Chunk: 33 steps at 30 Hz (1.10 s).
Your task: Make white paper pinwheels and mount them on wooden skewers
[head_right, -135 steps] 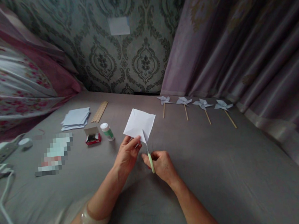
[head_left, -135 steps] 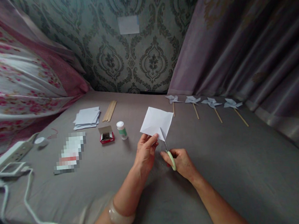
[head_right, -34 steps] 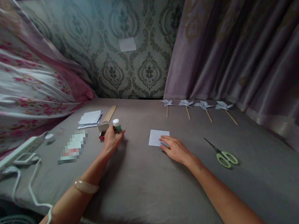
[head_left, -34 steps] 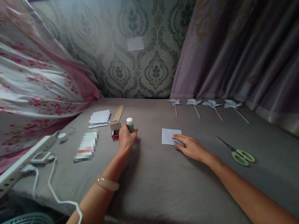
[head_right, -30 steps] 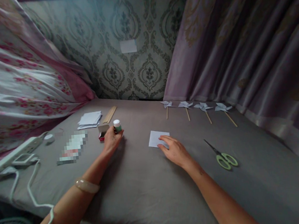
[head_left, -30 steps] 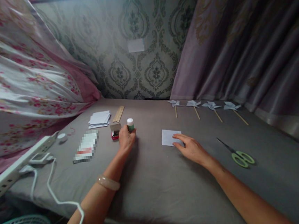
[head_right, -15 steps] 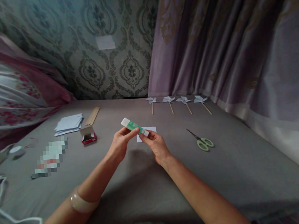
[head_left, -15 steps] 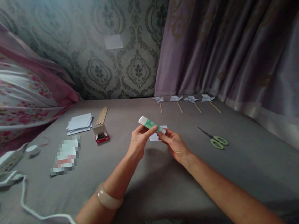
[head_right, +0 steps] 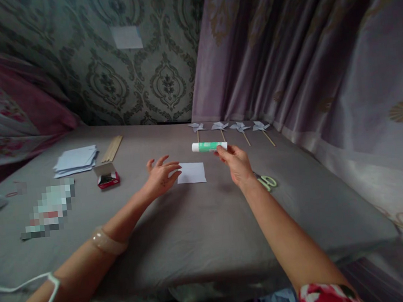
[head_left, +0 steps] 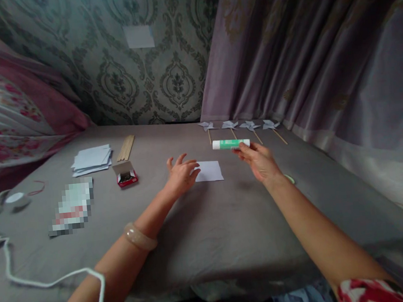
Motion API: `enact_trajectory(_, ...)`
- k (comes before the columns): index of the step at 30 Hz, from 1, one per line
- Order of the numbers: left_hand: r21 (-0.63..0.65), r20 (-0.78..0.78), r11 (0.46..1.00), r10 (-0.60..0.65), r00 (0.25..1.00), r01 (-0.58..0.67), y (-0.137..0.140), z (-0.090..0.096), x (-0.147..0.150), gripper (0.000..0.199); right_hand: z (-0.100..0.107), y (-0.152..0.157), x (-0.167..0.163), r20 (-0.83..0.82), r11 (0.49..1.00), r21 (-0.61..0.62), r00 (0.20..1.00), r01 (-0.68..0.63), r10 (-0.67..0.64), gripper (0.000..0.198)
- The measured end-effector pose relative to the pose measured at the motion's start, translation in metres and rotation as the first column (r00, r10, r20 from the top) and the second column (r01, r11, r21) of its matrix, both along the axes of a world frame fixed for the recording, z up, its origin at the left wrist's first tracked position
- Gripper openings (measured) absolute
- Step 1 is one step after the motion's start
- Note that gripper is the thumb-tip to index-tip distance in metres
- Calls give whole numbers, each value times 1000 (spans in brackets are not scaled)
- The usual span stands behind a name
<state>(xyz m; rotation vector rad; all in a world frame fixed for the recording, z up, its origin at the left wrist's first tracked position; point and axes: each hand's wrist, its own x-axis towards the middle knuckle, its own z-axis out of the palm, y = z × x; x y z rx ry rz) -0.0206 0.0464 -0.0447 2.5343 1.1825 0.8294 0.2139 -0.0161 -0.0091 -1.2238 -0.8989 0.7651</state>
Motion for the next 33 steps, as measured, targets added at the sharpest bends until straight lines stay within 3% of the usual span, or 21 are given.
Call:
enact_trajectory(4, 40, -80, 994, -99, 992, 102, -3, -12, 9, 20, -5, 13, 0, 181, 999, -2, 982, 49, -47, 39)
enact_trajectory(7, 51, -116, 990, -122, 986, 128, -5, -17, 10, 22, -12, 21, -8, 378, 1000, 7, 926, 12, -13, 34)
enact_trajectory(14, 49, -176, 988, -133, 975, 143, -7, -19, 9, 24, -17, 34, -29, 762, 998, -3, 647, -57, 39, 22)
enact_trajectory(26, 16, -137, 991, -132, 982, 136, -10, -17, 11, 25, -14, 38, -44, 866, 996, -38, 494, -83, 74, 23)
enact_trajectory(33, 50, -175, 988, -133, 976, 143, -9, -21, 10, 26, -22, 42, -46, 844, 997, -33, 532, -66, 63, 23)
